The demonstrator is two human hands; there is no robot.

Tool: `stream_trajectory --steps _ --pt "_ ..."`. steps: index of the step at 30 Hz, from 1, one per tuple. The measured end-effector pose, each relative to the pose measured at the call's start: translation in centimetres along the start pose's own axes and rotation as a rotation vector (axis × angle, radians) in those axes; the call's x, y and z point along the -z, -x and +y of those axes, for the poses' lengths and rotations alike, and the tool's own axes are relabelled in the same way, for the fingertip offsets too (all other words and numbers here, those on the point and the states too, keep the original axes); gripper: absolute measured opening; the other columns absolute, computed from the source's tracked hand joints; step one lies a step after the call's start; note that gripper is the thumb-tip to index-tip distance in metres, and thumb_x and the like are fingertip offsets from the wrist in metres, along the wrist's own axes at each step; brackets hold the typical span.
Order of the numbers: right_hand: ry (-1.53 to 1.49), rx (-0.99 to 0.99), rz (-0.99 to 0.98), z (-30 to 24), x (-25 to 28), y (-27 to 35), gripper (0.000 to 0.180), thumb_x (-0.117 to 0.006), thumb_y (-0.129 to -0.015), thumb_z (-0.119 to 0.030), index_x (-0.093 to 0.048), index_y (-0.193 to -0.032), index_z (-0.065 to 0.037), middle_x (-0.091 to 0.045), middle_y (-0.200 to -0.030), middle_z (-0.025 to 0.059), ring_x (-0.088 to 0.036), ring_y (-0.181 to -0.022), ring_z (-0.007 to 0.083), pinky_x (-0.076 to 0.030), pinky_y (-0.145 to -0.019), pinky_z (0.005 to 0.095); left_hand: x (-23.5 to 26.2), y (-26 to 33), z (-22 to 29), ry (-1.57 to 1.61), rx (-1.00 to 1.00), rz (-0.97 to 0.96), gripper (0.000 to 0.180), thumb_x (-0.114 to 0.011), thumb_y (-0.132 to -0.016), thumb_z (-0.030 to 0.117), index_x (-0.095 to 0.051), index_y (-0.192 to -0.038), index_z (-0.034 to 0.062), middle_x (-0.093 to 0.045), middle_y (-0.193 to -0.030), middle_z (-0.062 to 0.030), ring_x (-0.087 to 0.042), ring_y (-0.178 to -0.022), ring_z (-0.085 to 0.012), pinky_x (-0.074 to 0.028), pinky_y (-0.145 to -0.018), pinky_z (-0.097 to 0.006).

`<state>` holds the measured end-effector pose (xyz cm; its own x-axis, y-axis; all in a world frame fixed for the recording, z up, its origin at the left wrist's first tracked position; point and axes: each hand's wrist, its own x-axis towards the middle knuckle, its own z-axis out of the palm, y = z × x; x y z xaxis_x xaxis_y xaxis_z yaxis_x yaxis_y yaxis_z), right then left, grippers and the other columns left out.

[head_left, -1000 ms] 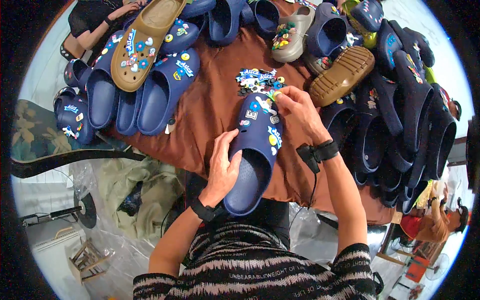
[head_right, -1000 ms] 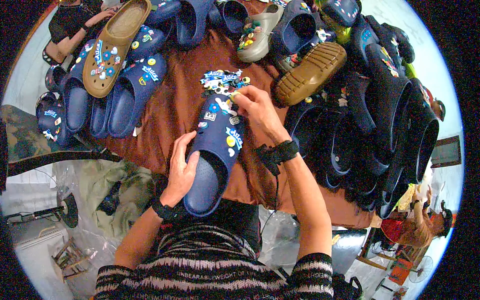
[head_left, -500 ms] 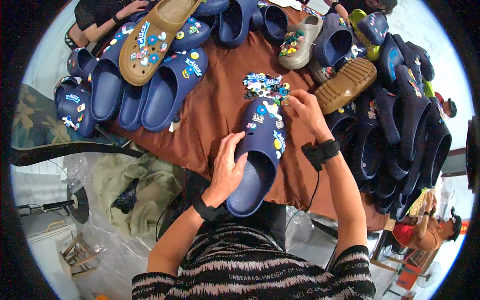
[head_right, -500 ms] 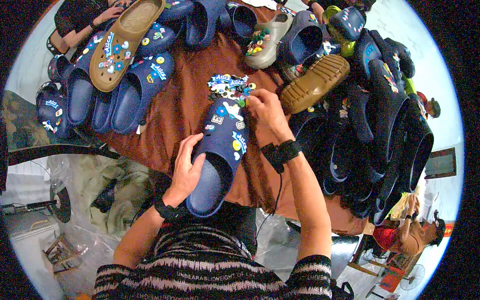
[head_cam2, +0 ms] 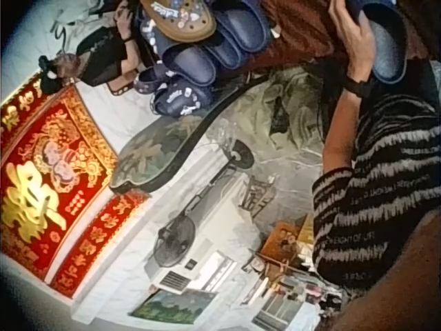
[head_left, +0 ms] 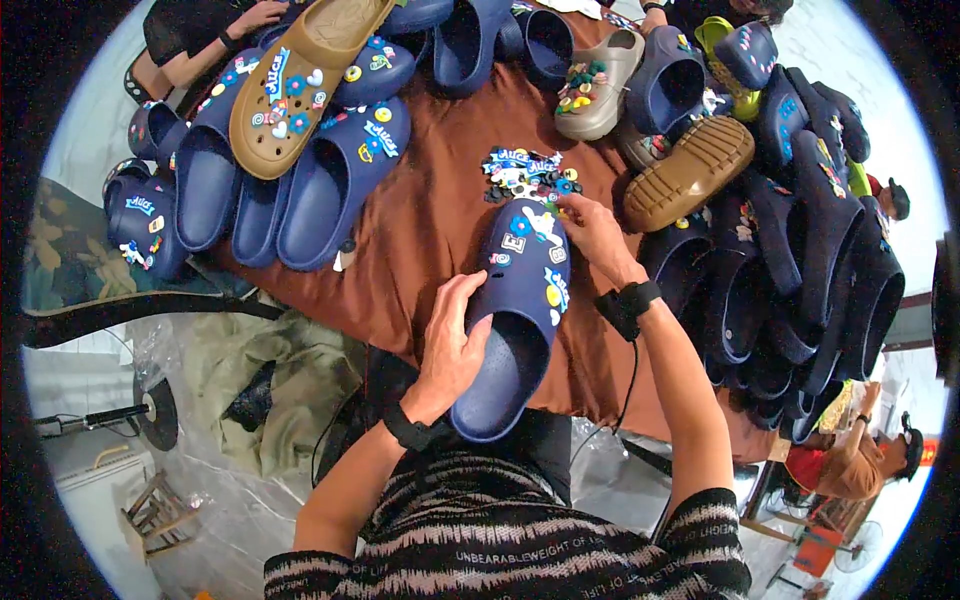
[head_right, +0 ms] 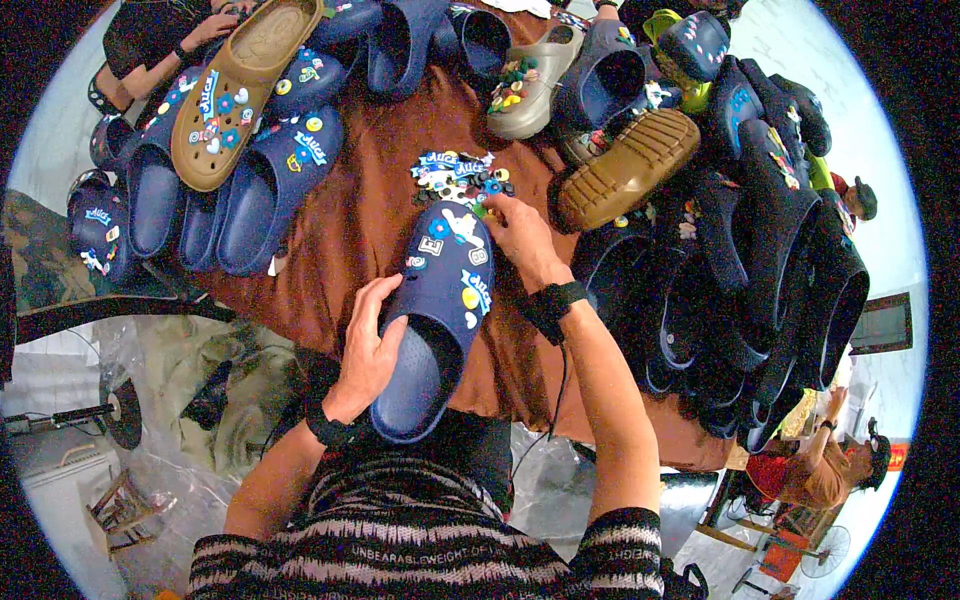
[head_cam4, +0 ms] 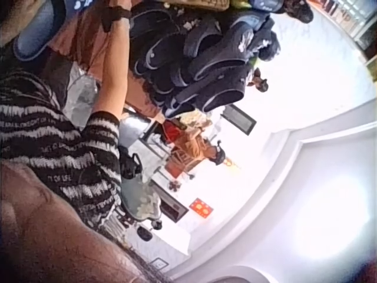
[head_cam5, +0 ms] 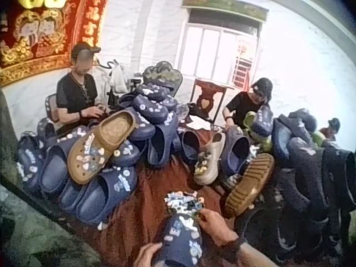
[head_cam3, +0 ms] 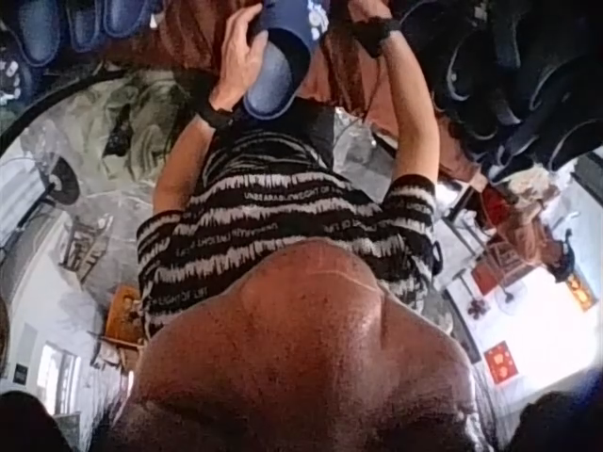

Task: Attaching decorative charms into the holes of foam clogs.

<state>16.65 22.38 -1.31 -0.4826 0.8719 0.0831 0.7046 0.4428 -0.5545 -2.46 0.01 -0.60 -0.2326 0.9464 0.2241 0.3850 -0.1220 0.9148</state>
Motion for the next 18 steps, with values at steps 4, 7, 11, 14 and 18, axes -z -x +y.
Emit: stream_trajectory --steps 4,7,11,14,18 --pt "0.161 0.079 -0.041 -0.4 0.4 -0.3 0.03 -0.067 -0.089 -0.017 -0.066 -0.119 -0.013 -0.069 -0.108 0.0189 -0.067 -0.099 0.0396 -0.054 -0.083 0.0489 0.0 0.0 -0.2 -0.008 -0.007 0.002 0.049 -0.06 -0.089 0.002 -0.051 -0.136 0.0019 -0.051 -0.137 -0.0193 -0.046 -0.133 -0.0365 -0.034 -0.114 -0.042" --pt "0.225 0.14 -0.056 -0.8 0.4 -0.7 0.03 -0.068 -0.089 -0.018 -0.065 -0.118 -0.014 -0.068 -0.109 0.0178 -0.067 -0.098 0.039 -0.054 -0.083 0.0495 0.0 0.1 -0.4 0.004 -0.012 0.006 0.049 -0.06 -0.089 0.002 -0.051 -0.137 0.002 -0.051 -0.137 -0.0194 -0.046 -0.133 -0.0366 -0.034 -0.115 -0.042" --pt "0.234 0.1 0.047 -0.6 -0.3 -1.1 0.03 -0.07 -0.087 -0.02 -0.065 -0.116 -0.013 -0.068 -0.107 0.0176 -0.067 -0.098 0.0386 -0.054 -0.082 0.0491 -0.1 0.1 -0.4 -0.03 -0.047 0.022 0.054 -0.062 -0.083 -0.003 -0.05 -0.136 0.0024 -0.051 -0.134 -0.022 -0.048 -0.129 -0.0412 -0.039 -0.11 -0.045" --pt "0.096 0.021 0.107 0.4 -0.4 -1.3 0.03 -0.071 -0.087 -0.02 -0.066 -0.115 -0.012 -0.069 -0.106 0.0179 -0.067 -0.097 0.0386 -0.053 -0.083 0.0483 -0.3 0.0 -0.2 -0.027 -0.04 0.013 0.054 -0.062 -0.083 -0.003 -0.05 -0.136 0.0023 -0.051 -0.134 -0.0217 -0.048 -0.129 -0.041 -0.039 -0.11 -0.045" --pt "0.021 -0.011 0.068 0.1 -0.2 -1.3 0.028 -0.07 -0.088 -0.021 -0.067 -0.114 -0.009 -0.07 -0.107 0.0197 -0.067 -0.097 0.0399 -0.052 -0.084 0.0482 0.0 0.1 -0.4 -0.03 -0.041 0.021 0.054 -0.062 -0.084 -0.002 -0.05 -0.136 0.0025 -0.051 -0.134 -0.0212 -0.047 -0.13 -0.0406 -0.039 -0.11 -0.045"
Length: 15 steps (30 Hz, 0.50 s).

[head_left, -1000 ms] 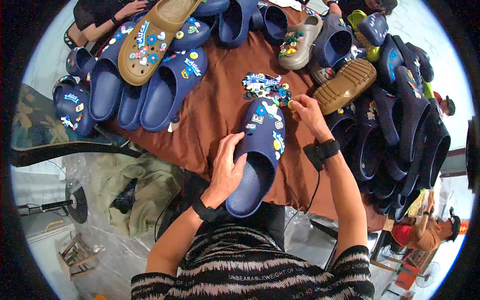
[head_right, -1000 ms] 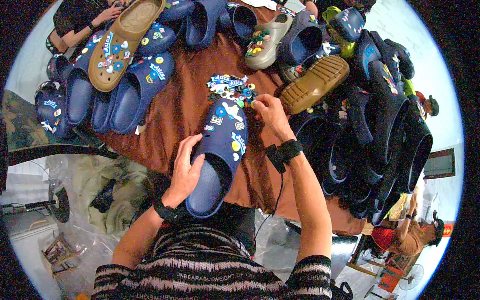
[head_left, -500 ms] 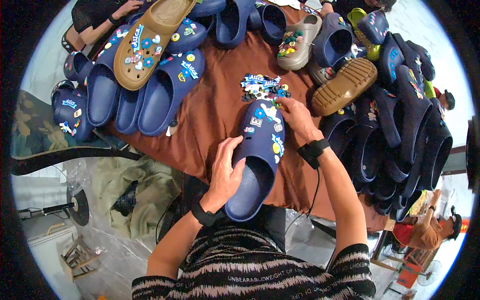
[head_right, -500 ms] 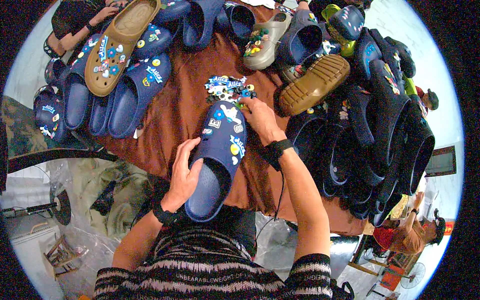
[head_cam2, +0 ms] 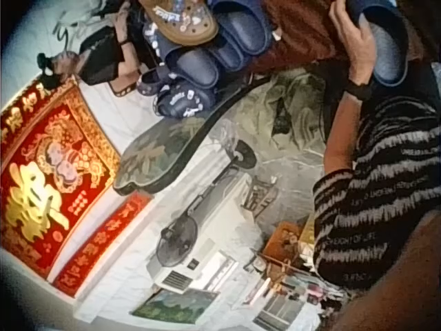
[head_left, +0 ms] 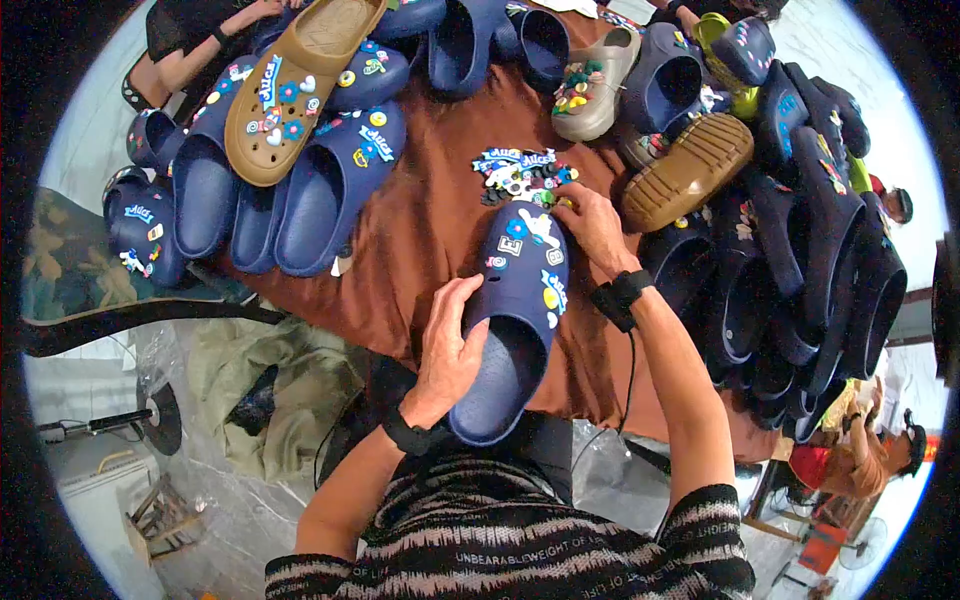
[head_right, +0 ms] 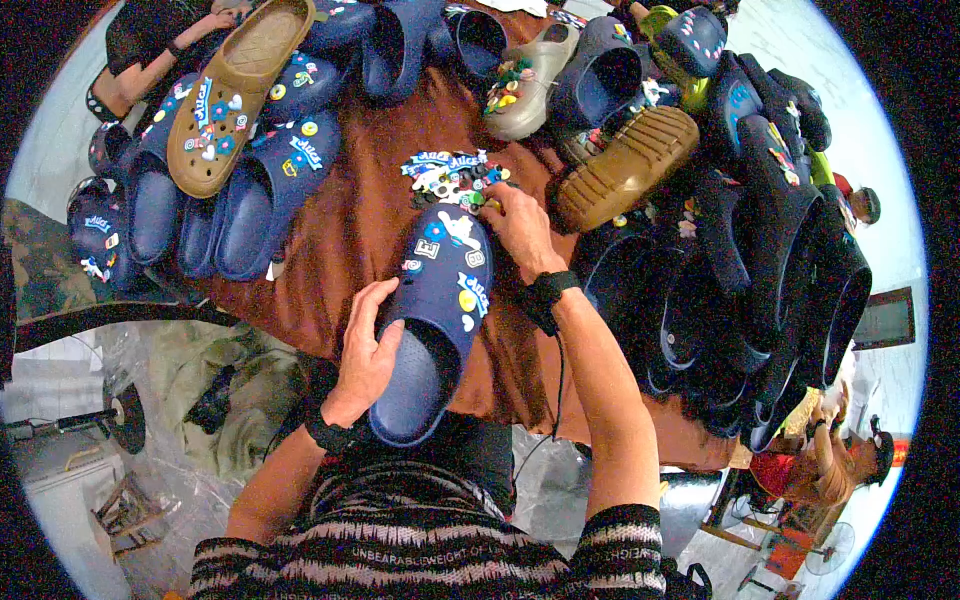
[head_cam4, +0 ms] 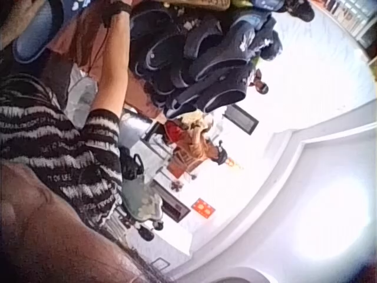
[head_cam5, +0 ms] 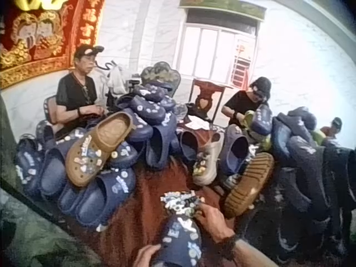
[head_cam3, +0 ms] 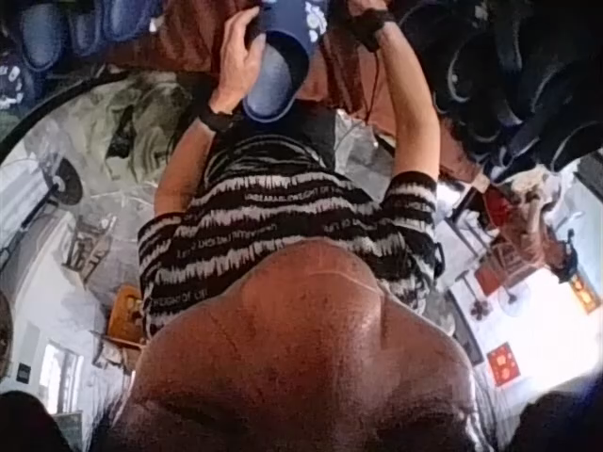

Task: Attaching decorative charms into the holes of foam clogs.

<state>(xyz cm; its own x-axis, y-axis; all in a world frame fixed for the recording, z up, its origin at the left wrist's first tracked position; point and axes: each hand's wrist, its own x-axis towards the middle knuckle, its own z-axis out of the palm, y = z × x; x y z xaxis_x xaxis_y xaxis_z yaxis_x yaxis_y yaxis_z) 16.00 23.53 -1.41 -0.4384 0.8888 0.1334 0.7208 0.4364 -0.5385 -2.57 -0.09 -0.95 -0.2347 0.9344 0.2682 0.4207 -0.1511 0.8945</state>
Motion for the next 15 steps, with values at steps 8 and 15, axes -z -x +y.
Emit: stream_trajectory --steps 8,15 --pt "0.182 0.072 -0.003 -1.0 -0.1 -0.7 0.03 -0.061 -0.092 -0.018 -0.067 -0.121 -0.012 -0.069 -0.108 0.0196 -0.066 -0.099 0.0393 -0.052 -0.082 0.0483 -0.1 -0.1 -0.1 0.005 0.003 -0.008 0.054 -0.062 -0.084 -0.003 -0.05 -0.137 0.003 -0.051 -0.134 -0.0208 -0.047 -0.13 -0.0402 -0.038 -0.111 -0.044" --pt "0.374 0.187 -0.097 -1.5 0.5 -1.3 0.027 -0.06 -0.092 -0.016 -0.066 -0.118 -0.012 -0.068 -0.101 0.0194 -0.066 -0.094 0.0397 -0.053 -0.078 0.0496 0.0 -0.1 0.2 -0.001 0.003 -0.007 0.054 -0.062 -0.084 -0.002 -0.05 -0.137 0.0033 -0.051 -0.134 -0.0211 -0.047 -0.13 -0.0401 -0.038 -0.111 -0.044"
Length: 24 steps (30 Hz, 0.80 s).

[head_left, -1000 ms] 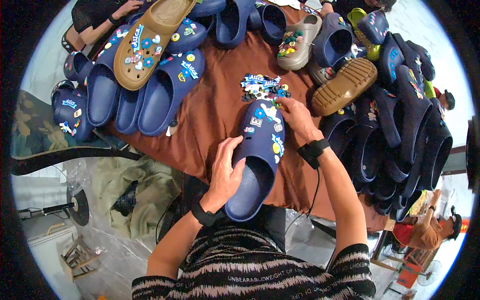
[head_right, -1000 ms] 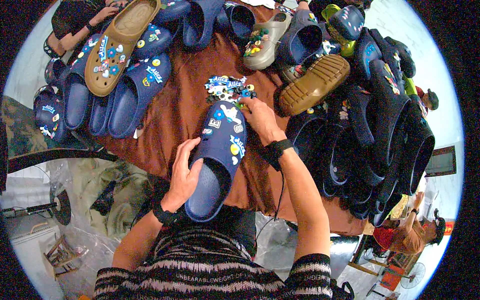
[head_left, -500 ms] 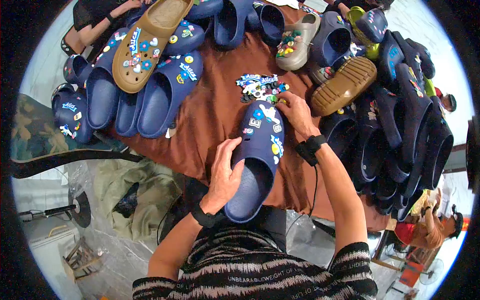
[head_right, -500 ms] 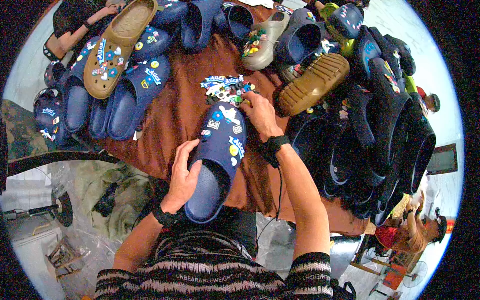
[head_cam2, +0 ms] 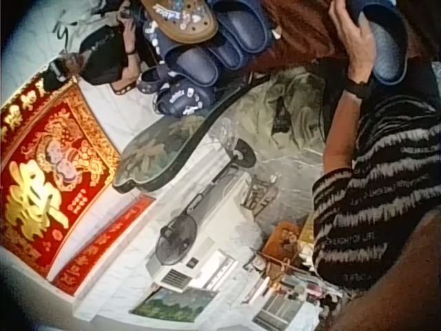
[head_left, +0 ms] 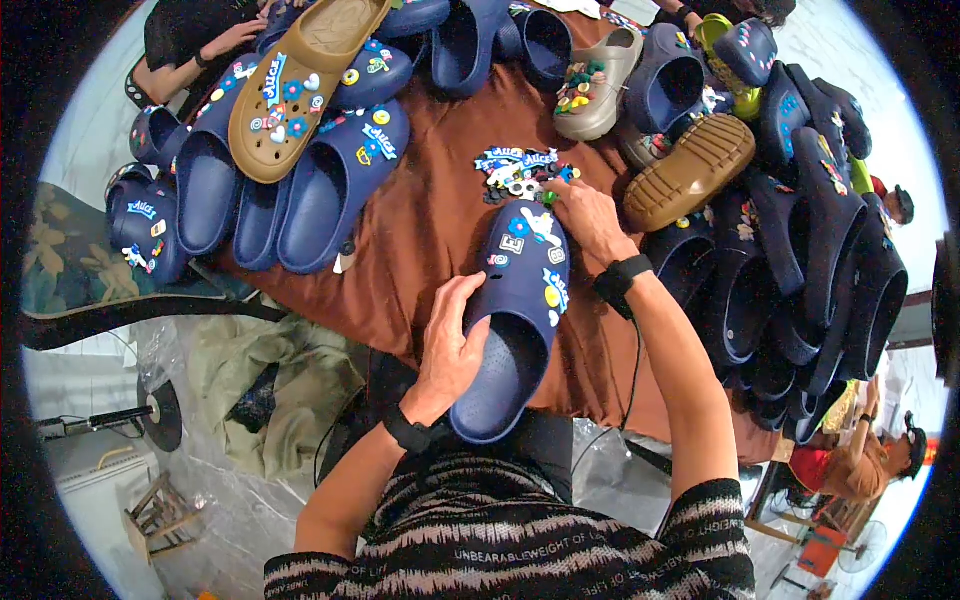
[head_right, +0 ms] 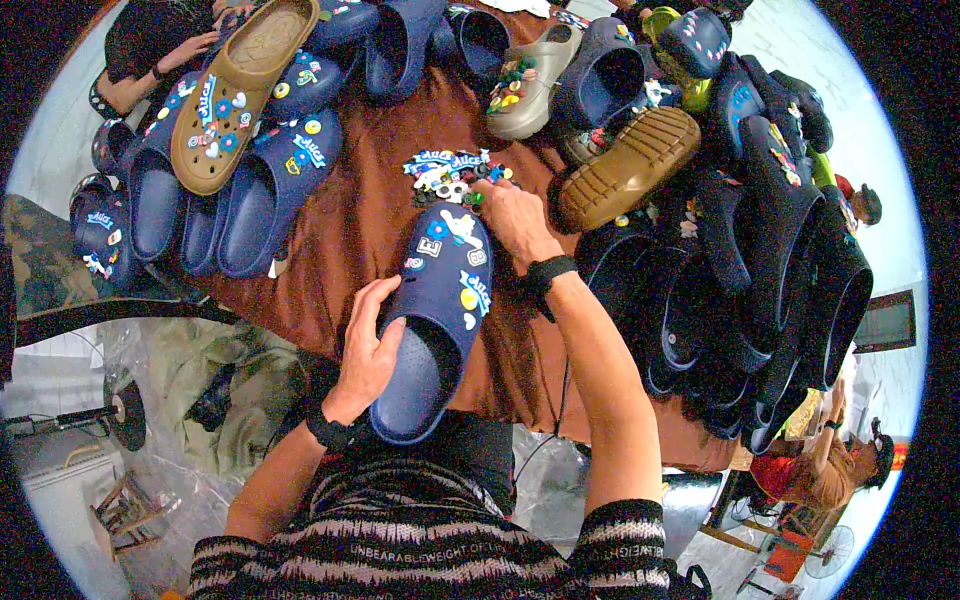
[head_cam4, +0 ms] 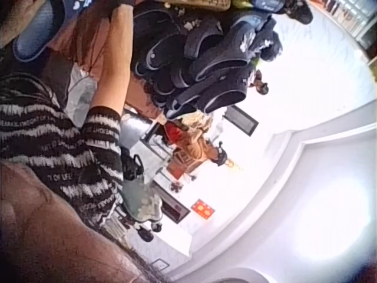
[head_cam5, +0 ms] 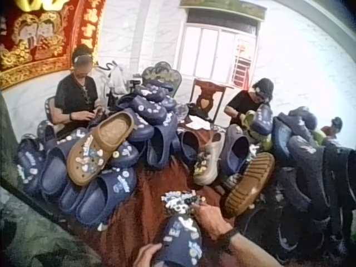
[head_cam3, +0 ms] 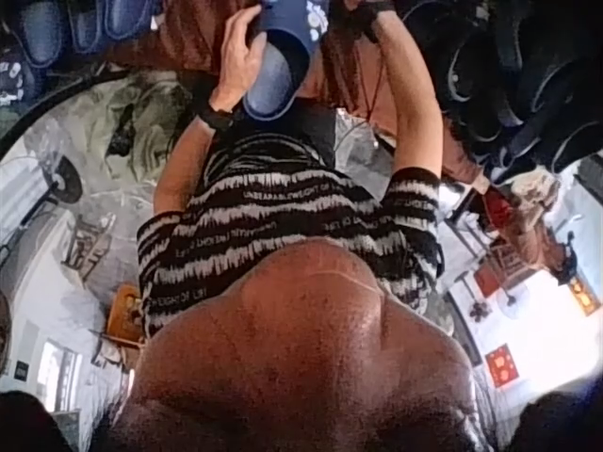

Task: Attaching decorative charms into the holes of foam clogs.

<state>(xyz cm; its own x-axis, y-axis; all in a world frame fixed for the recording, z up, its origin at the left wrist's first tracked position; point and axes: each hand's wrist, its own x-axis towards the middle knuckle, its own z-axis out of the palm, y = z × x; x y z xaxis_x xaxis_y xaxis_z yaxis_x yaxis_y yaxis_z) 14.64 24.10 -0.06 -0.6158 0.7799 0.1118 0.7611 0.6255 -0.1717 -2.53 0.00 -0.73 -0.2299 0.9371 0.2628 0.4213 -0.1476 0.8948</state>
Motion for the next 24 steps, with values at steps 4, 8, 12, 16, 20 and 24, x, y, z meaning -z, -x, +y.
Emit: stream_trajectory --steps 4,8,12,16,20,24 --pt "-0.122 0.01 0.152 0.5 -0.8 0.1 0.022 -0.065 -0.088 -0.013 -0.066 -0.11 -0.009 -0.068 -0.1 0.0194 -0.066 -0.09 0.0405 -0.052 -0.078 0.0486 0.0 0.0 -0.1 0.007 -0.008 0.01 0.055 -0.062 -0.083 -0.003 -0.05 -0.137 0.0033 -0.051 -0.134 -0.0212 -0.047 -0.13 -0.0401 -0.038 -0.111 -0.044" --pt "-0.359 -0.043 0.233 2.1 -1.1 -0.3 0.019 -0.067 -0.086 -0.014 -0.067 -0.104 -0.008 -0.069 -0.094 0.0158 -0.069 -0.082 0.0357 -0.053 -0.074 0.045 -0.3 -0.1 0.2 0.03 0.005 -0.004 0.055 -0.062 -0.083 -0.004 -0.05 -0.136 0.0031 -0.051 -0.134 -0.0214 -0.047 -0.13 -0.0404 -0.038 -0.111 -0.044" --pt "-0.785 -0.197 0.107 1.0 0.2 -0.5 0.014 -0.069 -0.087 -0.012 -0.064 -0.094 -0.001 -0.066 -0.079 0.0087 -0.062 -0.071 0.0177 -0.049 -0.065 0.0331 0.0 0.1 -0.1 0.03 0.016 -0.002 0.054 -0.061 -0.084 -0.003 -0.05 -0.137 0.0031 -0.051 -0.135 -0.0217 -0.047 -0.13 -0.0406 -0.038 -0.111 -0.044" --pt "-1.126 -0.328 0.124 -1.6 2.9 0.6 0.011 -0.068 -0.09 -0.01 -0.063 -0.091 0.0 -0.061 -0.072 0.0019 -0.054 -0.063 0.0087 -0.043 -0.056 0.0258 -0.1 0.1 0.0 0.032 0.026 0.004 0.053 -0.061 -0.085 -0.001 -0.05 -0.137 0.0032 -0.051 -0.135 -0.0219 -0.047 -0.13 -0.0406 -0.038 -0.111 -0.044" --pt "-1.038 -0.216 -0.146 -3.5 6.1 1.5 0.015 -0.062 -0.098 -0.019 -0.062 -0.089 -0.006 -0.057 -0.074 -0.0044 -0.053 -0.065 0.0059 -0.043 -0.059 0.0234 0.1 0.1 0.2 0.036 0.03 0.006 0.051 -0.06 -0.087 0.001 -0.05 -0.137 0.0028 -0.05 -0.136 -0.0208 -0.046 -0.132 -0.0386 -0.035 -0.113 -0.043" --pt "-0.958 -0.093 -0.34 -6.3 6.5 2.9 0.023 -0.064 -0.096 -0.023 -0.067 -0.087 -0.003 -0.063 -0.075 -0.0003 -0.057 -0.061 0.0075 -0.046 -0.053 0.0247 0.0 0.1 0.0 0.062 0.041 -0.002 0.049 -0.059 -0.089 0.002 -0.05 -0.137 0.0021 -0.05 -0.137 -0.0196 -0.045 -0.134 -0.0367 -0.033 -0.115 -0.042"
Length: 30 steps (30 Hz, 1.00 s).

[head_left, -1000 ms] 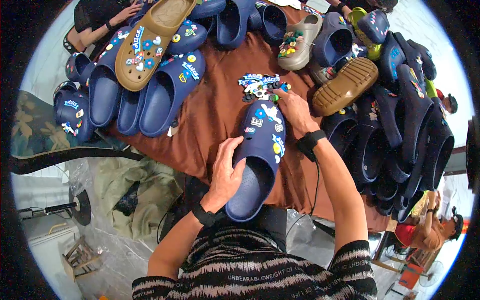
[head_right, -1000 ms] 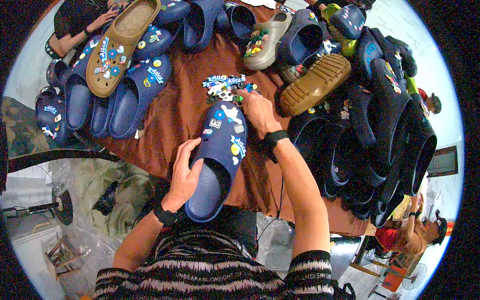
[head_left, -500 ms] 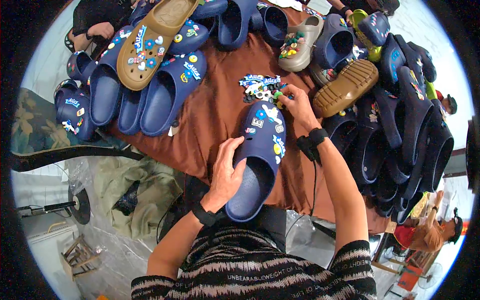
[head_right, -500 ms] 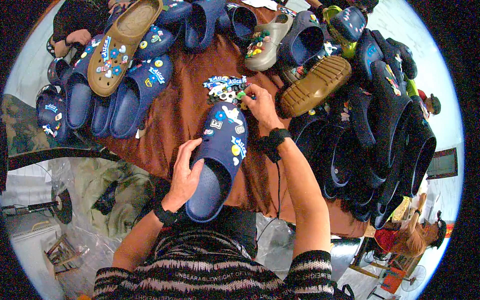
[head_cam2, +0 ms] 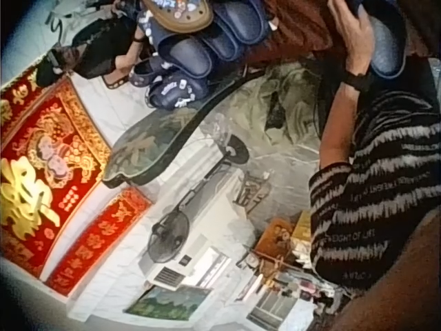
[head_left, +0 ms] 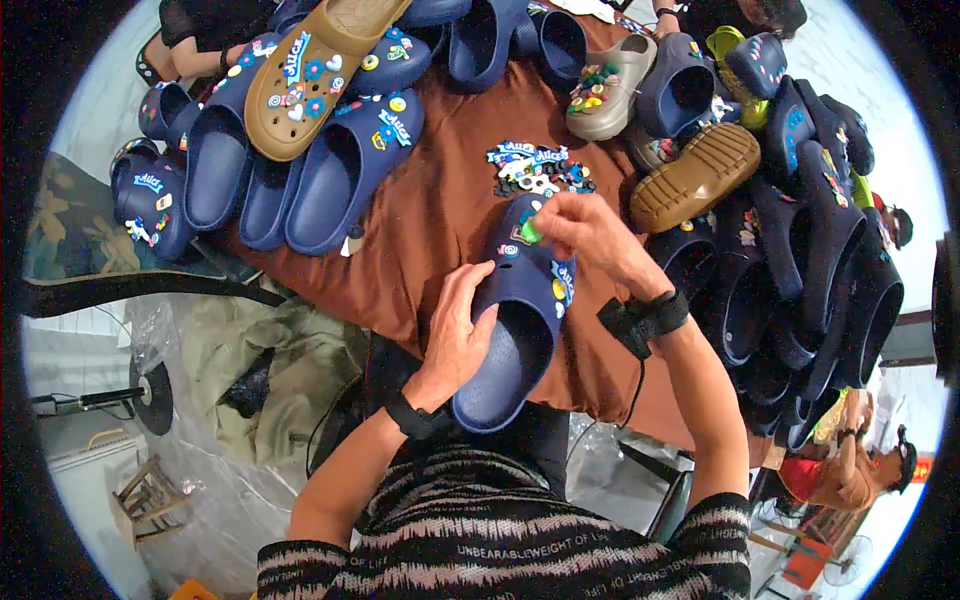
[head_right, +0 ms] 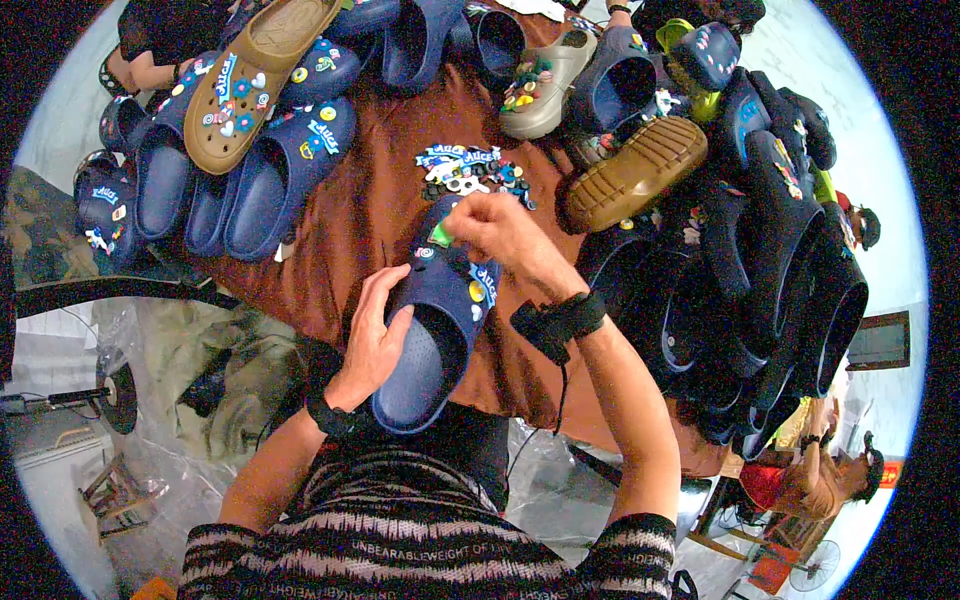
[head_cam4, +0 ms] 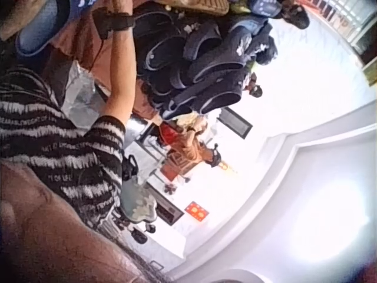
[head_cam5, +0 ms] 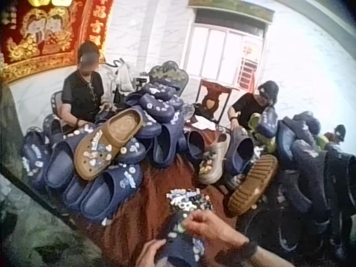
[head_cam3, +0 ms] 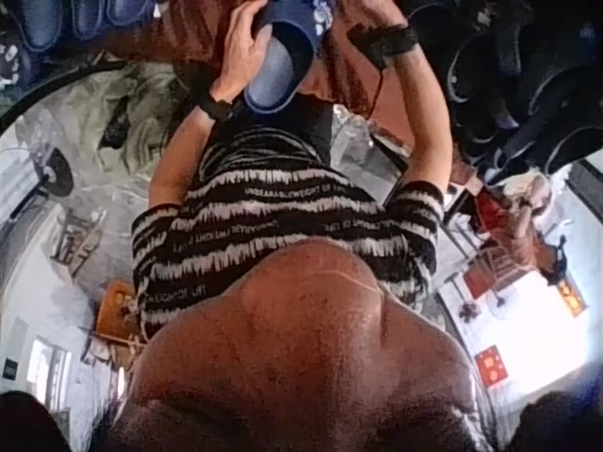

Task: Attaching decorative charms into the holes of foam clogs.

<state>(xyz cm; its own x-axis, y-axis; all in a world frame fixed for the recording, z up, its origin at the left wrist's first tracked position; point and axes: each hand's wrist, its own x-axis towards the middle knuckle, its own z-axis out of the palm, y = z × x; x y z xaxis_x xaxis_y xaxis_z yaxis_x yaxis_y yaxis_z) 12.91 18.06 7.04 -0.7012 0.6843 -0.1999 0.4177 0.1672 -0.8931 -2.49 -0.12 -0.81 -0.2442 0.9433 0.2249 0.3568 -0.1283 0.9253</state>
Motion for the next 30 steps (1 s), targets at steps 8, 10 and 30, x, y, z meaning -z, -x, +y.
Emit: stream_trajectory --steps 8,10,30 --pt "0.092 -0.122 -0.143 -2.0 -2.6 0.2 0.028 -0.07 -0.093 -0.027 -0.07 -0.085 0.001 -0.066 -0.07 0.004 -0.062 -0.06 0.0122 -0.052 -0.055 0.0278 -0.2 0.1 -0.2 -0.011 -0.015 0.015 0.047 -0.06 -0.09 0.003 -0.05 -0.136 0.0026 -0.05 -0.137 -0.0192 -0.046 -0.133 -0.0364 -0.034 -0.114 -0.042" --pt "0.178 -0.15 -0.132 -2.3 -2.6 0.1 0.031 -0.07 -0.092 -0.029 -0.07 -0.085 0.002 -0.066 -0.07 0.0045 -0.062 -0.059 0.0133 -0.052 -0.055 0.0283 -0.2 0.1 -0.2 -0.018 -0.023 0.013 0.047 -0.06 -0.09 0.003 -0.05 -0.136 0.0027 -0.05 -0.137 -0.019 -0.046 -0.133 -0.0363 -0.034 -0.114 -0.042" --pt "0.696 -0.256 -0.424 -4.8 -2.0 -3.0 0.048 -0.065 -0.088 -0.039 -0.06 -0.06 0.0 -0.057 -0.055 0.0056 -0.053 -0.047 0.0153 -0.042 -0.045 0.032 0.0 0.1 -0.4 -0.007 -0.059 -0.007 0.052 -0.058 -0.09 0.002 -0.047 -0.14 0.0032 -0.05 -0.139 -0.0184 -0.046 -0.134 -0.0351 -0.034 -0.115 -0.042"
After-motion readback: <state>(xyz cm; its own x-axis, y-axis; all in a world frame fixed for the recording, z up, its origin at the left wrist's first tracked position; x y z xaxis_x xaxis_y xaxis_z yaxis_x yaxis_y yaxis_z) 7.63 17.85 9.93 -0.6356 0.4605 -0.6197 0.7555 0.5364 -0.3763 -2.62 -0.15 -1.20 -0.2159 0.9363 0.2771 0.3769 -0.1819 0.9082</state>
